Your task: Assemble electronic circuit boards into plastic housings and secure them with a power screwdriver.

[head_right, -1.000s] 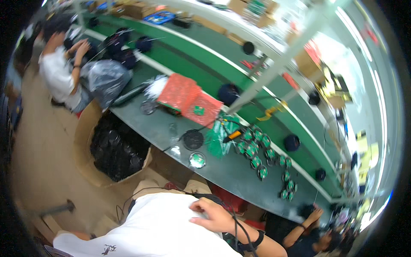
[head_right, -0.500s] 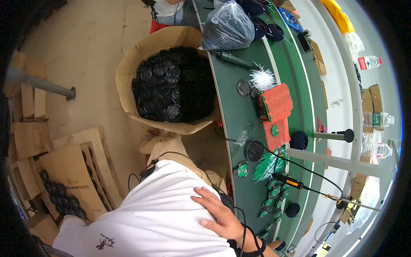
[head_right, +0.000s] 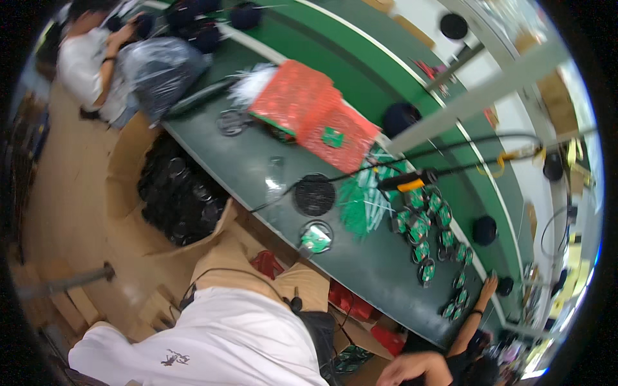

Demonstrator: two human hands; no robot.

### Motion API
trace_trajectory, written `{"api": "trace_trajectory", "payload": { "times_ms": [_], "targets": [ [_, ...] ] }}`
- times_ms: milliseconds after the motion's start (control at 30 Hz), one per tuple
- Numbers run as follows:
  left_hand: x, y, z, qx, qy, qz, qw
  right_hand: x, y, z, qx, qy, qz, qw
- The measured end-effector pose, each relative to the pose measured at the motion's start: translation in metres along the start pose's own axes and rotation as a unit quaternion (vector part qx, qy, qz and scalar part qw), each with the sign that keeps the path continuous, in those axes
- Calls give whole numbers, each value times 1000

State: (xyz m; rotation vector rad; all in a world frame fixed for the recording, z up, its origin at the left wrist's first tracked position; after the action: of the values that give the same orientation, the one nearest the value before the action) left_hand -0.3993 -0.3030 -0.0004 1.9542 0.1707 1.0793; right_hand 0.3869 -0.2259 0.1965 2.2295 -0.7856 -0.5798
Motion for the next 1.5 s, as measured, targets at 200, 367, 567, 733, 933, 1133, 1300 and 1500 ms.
{"api": "trace_trajectory", "payload": {
  "times_ms": [200,367,567,733,933,1133,1300,1500],
  "targets": [
    [26,-95,-22,-45,-64,15,997,-159,-112,-41,750,-170,-242,591],
    [33,-165,-27,-45,-92,45,994,-262,-247,-31,797,-327,-358,360],
    [29,-249,-9,-13,-109,118,987,-295,-317,-15,780,-316,-353,410],
    [26,-297,33,2,-110,183,977,-287,-334,-24,831,-208,-393,334],
    [50,-305,58,-10,-125,237,963,-199,-338,-81,759,-571,-208,232],
    [49,-293,66,-29,-126,246,961,-170,-277,-105,417,-795,132,421],
    [48,-278,55,-21,-111,241,964,-142,-301,-123,417,-775,153,450],
    [305,-226,10,328,-92,289,895,-189,-320,-125,735,-555,-13,389]
  ]
}}
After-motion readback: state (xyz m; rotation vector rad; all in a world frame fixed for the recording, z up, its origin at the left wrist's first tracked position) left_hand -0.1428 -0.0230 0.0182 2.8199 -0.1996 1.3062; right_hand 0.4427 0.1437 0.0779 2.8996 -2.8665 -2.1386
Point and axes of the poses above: each hand's wrist, its own z-axis towards the middle knuckle, its own y-axis out of the palm, x = y × z, the point moved 1 cm from there along z, towards the middle knuckle, and after that the axes turned 8 degrees about z, right-handed, at the moved point
